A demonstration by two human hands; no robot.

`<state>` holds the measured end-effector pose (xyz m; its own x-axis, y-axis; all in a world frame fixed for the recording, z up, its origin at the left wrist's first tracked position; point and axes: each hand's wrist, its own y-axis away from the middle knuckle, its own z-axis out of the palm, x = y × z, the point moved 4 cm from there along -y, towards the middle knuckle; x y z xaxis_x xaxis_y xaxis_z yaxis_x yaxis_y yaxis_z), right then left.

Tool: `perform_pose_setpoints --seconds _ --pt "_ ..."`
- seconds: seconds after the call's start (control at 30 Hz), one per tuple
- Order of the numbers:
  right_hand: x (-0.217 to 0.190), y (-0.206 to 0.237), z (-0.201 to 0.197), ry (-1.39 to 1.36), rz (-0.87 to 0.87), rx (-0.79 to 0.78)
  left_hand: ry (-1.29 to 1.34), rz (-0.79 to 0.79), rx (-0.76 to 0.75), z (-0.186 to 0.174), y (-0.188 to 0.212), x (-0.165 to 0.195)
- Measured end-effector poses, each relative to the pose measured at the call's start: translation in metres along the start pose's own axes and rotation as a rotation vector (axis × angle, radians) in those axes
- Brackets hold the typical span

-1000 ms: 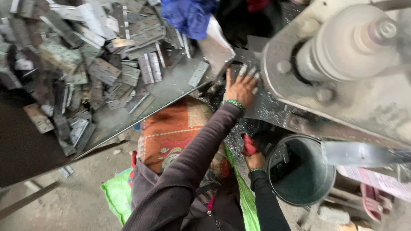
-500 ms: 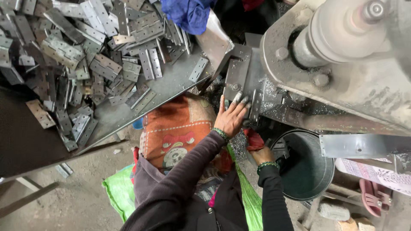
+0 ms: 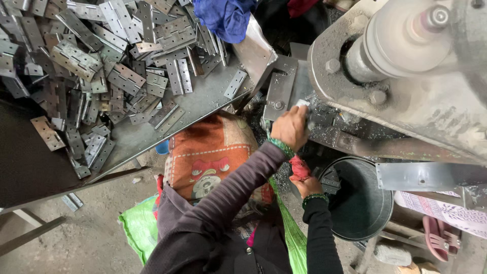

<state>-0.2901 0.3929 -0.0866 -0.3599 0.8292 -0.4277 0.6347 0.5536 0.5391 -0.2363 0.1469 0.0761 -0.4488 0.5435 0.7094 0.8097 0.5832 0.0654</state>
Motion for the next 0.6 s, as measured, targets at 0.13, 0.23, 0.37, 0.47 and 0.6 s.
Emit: perform_pose_setpoints --seconds 0.13,0.23,0.37,0.47,0.6 --pt "-0.004 0.002 -0.003 -0.082 -0.170 0.095 -0.070 0.112 -0.022 0.016 0.016 0.004" --pt "0.009 0.003 0.006 -0.064 0.169 -0.079 -0.281 0.200 0.151 0.009 0.014 -0.008" --pt "0.003 0.004 0.006 -0.106 0.061 -0.021 -0.257 0.194 0.209 0.001 0.007 -0.023" --pt "-0.001 0.005 0.011 -0.093 0.091 -0.085 -0.241 0.125 0.163 0.007 0.002 -0.025" --pt "-0.002 0.003 0.011 -0.048 0.054 0.078 -0.295 0.104 0.232 0.014 -0.005 -0.024"
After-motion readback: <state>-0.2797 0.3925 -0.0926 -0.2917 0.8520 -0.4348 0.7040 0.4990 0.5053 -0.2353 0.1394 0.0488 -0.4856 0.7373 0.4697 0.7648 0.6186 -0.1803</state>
